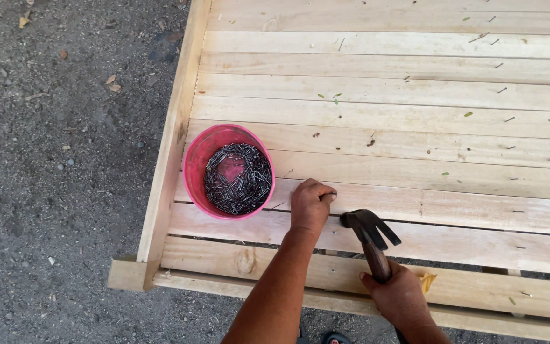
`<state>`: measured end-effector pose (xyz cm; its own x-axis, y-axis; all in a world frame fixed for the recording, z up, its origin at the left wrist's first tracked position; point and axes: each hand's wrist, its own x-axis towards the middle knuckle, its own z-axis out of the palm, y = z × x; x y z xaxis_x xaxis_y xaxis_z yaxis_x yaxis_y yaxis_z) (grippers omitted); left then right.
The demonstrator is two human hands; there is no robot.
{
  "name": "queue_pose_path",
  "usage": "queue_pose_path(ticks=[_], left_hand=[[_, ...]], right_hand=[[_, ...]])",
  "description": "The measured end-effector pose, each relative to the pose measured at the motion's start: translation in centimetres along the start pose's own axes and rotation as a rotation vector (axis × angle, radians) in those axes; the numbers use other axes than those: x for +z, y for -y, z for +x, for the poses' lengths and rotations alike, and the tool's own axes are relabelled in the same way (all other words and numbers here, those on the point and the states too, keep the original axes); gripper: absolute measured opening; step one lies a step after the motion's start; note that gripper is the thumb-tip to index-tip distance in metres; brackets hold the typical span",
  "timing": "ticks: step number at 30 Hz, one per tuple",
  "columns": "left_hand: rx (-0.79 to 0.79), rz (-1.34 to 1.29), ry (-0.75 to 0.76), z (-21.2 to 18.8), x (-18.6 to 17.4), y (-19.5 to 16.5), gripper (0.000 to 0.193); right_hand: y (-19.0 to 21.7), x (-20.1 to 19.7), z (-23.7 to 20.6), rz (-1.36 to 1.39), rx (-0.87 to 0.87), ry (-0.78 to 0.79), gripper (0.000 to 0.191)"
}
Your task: The person hammers nails into a wooden pallet frame laid on gravel. They repeatedly take nails by hand from a pink bucket, position each nail on the wood slats, and drive it in with a claw hammer, working along the frame and then at its corner brace.
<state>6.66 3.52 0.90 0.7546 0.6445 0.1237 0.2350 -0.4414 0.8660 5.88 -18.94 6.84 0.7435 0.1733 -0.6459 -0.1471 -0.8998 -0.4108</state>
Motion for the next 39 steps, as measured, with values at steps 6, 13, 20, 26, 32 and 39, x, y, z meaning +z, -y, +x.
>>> queue_pose_path(ticks=[6, 13, 20, 26, 32, 39], left_hand=[[-0.094, 0.069, 0.046, -0.6, 0.2, -0.8, 0.007], [-0.096, 0.103, 0.032, -0.7, 0.0, -1.5, 0.007], [0.009, 0.144, -0.011, -1.1, 0.3, -0.9, 0.008], [-0.029, 0.131, -0.083, -1.0, 1.0, -0.7, 0.008], [0.039, 0.146, -0.079, -1.1, 0.9, -0.8, 0.008], [0.043, 0.119, -0.058, -1.5, 0.4, -1.3, 0.010]], right_hand=[[1.1, -0.6, -0.4, -0.007, 0.098, 0.094, 0.042], [1.7, -0.9, -0.9, -0.042, 0.102, 0.106, 0.042], [2.2, -1.2, -1.5, 0.041, 0.071, 0.070, 0.038], [4.3, -2.4, -1.5, 0.200, 0.109, 0.078, 0.036], [6.8, -4.3, -1.8, 0.132, 0.042, 0.030, 0.030], [8.2, -5.3, -2.1, 0.040, -0.016, -0.005, 0.032]])
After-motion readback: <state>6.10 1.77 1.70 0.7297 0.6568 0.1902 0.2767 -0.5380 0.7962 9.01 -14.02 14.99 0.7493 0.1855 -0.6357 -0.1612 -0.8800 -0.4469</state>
